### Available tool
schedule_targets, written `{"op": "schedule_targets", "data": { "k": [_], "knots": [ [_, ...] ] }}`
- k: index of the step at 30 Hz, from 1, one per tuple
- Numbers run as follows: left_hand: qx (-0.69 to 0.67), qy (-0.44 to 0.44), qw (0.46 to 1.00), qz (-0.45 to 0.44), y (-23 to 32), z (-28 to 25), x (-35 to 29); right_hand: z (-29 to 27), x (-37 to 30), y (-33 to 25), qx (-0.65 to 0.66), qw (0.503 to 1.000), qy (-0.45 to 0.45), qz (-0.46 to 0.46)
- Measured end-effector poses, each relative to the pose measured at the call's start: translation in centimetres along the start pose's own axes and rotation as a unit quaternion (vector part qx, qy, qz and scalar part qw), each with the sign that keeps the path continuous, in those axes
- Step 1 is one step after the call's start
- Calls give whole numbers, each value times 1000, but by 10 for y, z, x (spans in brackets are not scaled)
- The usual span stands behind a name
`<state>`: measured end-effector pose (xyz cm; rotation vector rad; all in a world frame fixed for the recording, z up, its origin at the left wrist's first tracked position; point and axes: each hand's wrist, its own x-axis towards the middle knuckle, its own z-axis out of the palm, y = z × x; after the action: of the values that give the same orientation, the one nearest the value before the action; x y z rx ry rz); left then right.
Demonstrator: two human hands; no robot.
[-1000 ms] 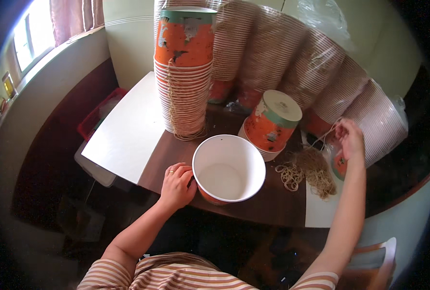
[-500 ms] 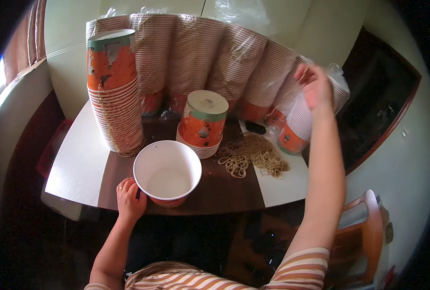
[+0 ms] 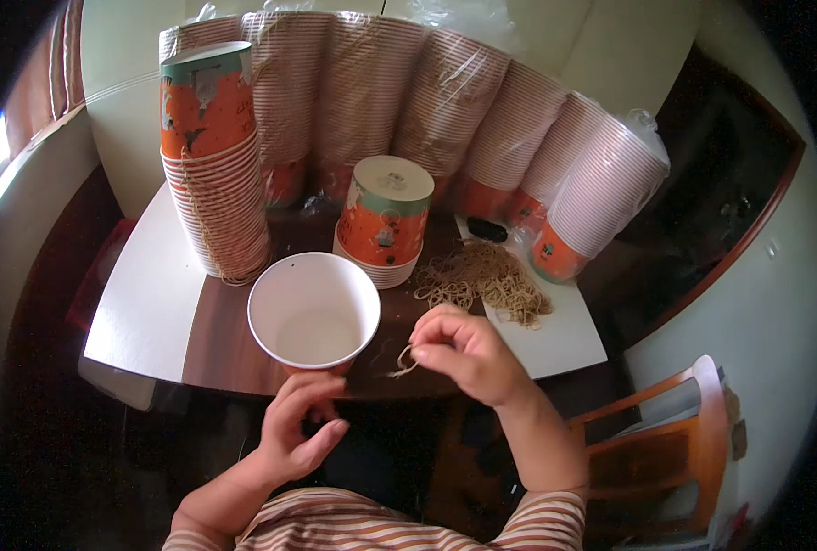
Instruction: Attaching string handles to the rims of paper buckets and stacking the finished items.
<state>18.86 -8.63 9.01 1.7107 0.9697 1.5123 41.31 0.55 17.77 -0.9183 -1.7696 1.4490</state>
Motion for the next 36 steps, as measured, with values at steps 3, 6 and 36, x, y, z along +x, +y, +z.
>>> {"op": "schedule_targets", "data": {
  "k": [3,6,36],
  "knots": [
    [-132,-37,982,-127,10,19,18,21,-6,5,-115,992,-47,-32],
    [-189,-96,952,-221,1,23,18,27,-11,13,-96,994,-38,-40],
    [-336,-159,849,-374,-31,-16,-31,84,-41,75,-72,991,-104,-51]
  ]
}}
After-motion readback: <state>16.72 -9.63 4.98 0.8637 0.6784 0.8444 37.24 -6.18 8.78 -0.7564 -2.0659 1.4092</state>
